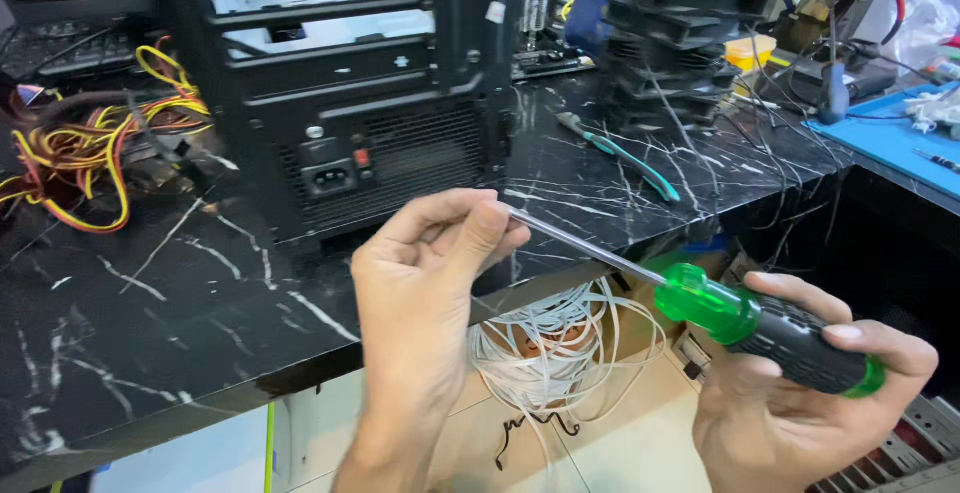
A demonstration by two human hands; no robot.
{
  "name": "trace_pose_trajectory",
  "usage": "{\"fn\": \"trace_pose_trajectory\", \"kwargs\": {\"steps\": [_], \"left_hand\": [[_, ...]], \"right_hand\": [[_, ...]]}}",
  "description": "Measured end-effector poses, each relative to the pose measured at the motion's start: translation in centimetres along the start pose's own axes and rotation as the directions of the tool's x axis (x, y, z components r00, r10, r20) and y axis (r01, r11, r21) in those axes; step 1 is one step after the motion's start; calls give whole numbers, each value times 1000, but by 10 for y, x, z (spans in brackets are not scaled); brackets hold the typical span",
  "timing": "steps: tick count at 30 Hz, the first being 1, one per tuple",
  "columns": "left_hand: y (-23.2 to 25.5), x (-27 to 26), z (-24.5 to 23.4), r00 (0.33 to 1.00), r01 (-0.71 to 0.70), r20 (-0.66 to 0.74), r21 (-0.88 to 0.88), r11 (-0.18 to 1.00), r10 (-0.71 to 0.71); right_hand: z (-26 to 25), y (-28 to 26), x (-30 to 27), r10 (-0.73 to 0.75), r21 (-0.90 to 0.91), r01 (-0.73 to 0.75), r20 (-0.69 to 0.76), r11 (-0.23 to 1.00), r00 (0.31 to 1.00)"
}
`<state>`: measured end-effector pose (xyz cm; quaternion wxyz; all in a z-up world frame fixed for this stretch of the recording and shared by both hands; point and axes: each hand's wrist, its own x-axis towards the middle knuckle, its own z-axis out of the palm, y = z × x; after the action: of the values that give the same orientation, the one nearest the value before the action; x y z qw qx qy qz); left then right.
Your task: The person installs a hard drive into a blue caddy and places it into a computer case. They then use a screwdriver to secure the power supply unit at the back of the case. Finally, they attach a cooling fan to the front of the computer case.
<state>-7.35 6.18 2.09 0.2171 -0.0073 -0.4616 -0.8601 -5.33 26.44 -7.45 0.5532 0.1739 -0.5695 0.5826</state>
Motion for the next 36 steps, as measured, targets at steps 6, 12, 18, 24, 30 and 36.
{"fn": "trace_pose_trajectory", "kwargs": {"steps": [6, 12, 18, 24, 30, 36], "left_hand": [[-28, -6, 37, 997, 0, 74, 13, 1000, -1], [-33, -9, 53, 988, 129, 79, 65, 989, -134], [-43, -8, 52, 983, 128, 135, -4, 992, -126], [-36, -10, 41, 985, 47, 160, 136, 990, -69], [-29, -18, 27, 973, -116, 225, 251, 961, 59], [-20, -25, 9, 939, -318, 209, 233, 919, 272]], "right_hand": [[-41, 24, 17, 72, -28, -71, 33, 997, 997], [-60, 44, 28, 206, 69, -207, 27, 976, 978], [-70, 62, 29, 362, 197, -357, 12, 913, 932], [-78, 71, 30, 380, 173, -386, 67, 906, 922], [-89, 81, 32, 411, 165, -432, 149, 887, 900], [-83, 88, 28, 406, 273, -461, 235, 844, 883]]}}
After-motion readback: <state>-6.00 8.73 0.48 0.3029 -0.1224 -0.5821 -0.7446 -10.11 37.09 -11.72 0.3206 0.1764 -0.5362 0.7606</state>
